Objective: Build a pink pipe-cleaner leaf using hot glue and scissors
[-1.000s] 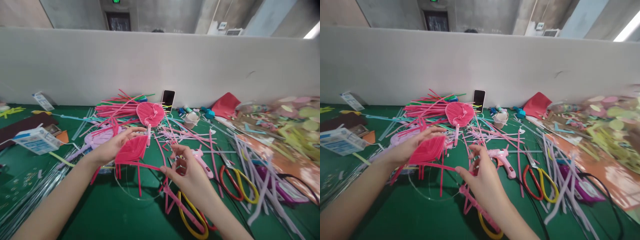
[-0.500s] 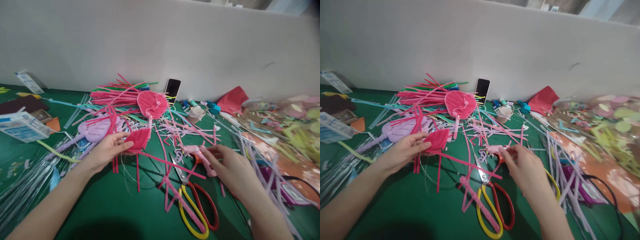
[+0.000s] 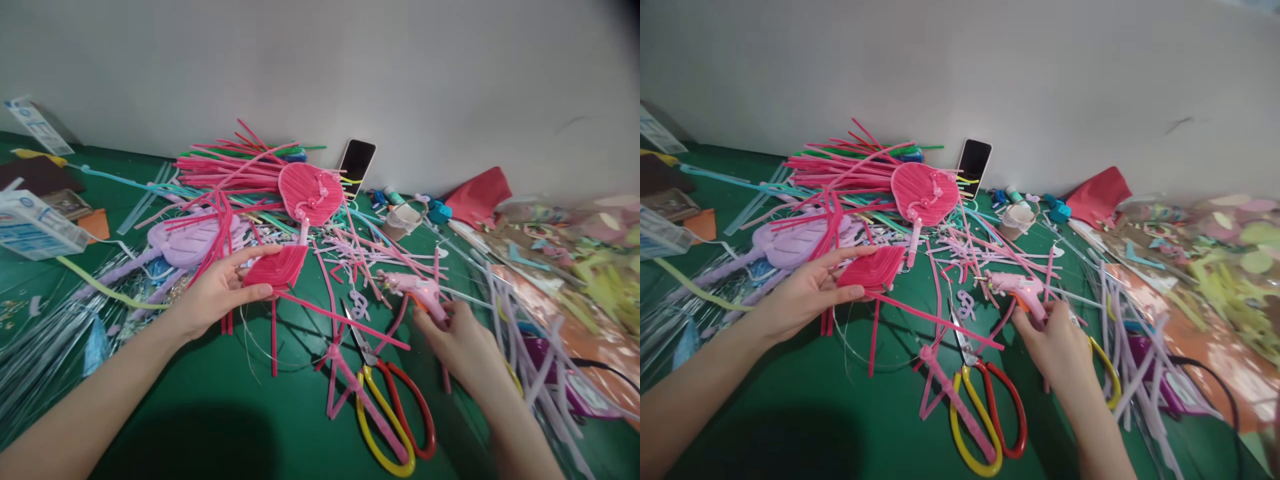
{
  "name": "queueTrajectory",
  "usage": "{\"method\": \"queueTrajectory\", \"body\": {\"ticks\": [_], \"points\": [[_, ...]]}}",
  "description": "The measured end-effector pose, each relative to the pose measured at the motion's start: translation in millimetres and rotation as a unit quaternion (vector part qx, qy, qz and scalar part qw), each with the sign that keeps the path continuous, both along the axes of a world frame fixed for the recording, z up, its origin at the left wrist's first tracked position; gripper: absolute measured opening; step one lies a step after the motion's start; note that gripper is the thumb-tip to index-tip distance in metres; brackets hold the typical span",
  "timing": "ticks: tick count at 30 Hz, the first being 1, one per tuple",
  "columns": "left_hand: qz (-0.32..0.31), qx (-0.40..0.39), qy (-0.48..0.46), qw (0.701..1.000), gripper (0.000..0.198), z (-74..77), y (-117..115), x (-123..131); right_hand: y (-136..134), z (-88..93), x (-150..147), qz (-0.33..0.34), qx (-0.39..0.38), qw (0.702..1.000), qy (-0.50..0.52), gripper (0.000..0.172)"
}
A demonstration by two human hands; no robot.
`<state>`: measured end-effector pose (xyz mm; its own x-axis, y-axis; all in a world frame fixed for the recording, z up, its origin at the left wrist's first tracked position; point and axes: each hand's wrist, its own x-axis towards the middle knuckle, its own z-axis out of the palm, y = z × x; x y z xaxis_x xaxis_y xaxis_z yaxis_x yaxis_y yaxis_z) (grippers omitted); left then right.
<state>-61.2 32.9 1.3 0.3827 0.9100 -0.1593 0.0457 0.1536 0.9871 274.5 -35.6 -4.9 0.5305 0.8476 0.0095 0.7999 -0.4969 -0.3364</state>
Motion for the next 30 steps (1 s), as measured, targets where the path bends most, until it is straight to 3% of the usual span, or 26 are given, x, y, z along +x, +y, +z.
{"method": "queueTrajectory", "body": {"ticks": [3, 5, 8, 12, 18, 23, 30], "points": [[0.002, -0.001, -0.028, 1.000, 0.056, 0.4, -1.2, 1.9, -2.8, 12.6, -7.3, -0.051, 0.046, 0.997, 0.023, 0.048], [0.011, -0.001, -0.046, 0.999, 0.048, 1.1, -2.1, 3.8, -4.5, 19.8, -16.5, -0.042, 0.105, 0.994, 0.005, 0.053], [0.027, 0.010, -0.048, 0.998, 0.039, 1.9, -2.9, 6.4, -4.0, 27.2, -32.6, 0.017, 0.196, 0.980, -0.027, 0.051], [0.019, 0.025, -0.045, 0.998, 0.039, 1.4, -3.1, 7.1, 3.4, 28.6, -51.3, 0.149, 0.277, 0.946, -0.079, 0.044], [0.023, 0.038, -0.016, 0.999, 0.046, 1.5, -2.8, 7.2, 10.1, 20.4, -69.9, 0.262, 0.305, 0.906, -0.133, 0.030], [0.019, 0.056, -0.014, 0.998, 0.046, 2.7, -3.1, 8.3, 10.6, 16.3, -77.3, 0.286, 0.323, 0.891, -0.143, 0.028], [0.022, 0.043, -0.026, 0.998, 0.044, 1.4, -2.5, 8.7, 12.6, 12.7, -80.0, 0.290, 0.311, 0.894, -0.141, 0.027]]}}
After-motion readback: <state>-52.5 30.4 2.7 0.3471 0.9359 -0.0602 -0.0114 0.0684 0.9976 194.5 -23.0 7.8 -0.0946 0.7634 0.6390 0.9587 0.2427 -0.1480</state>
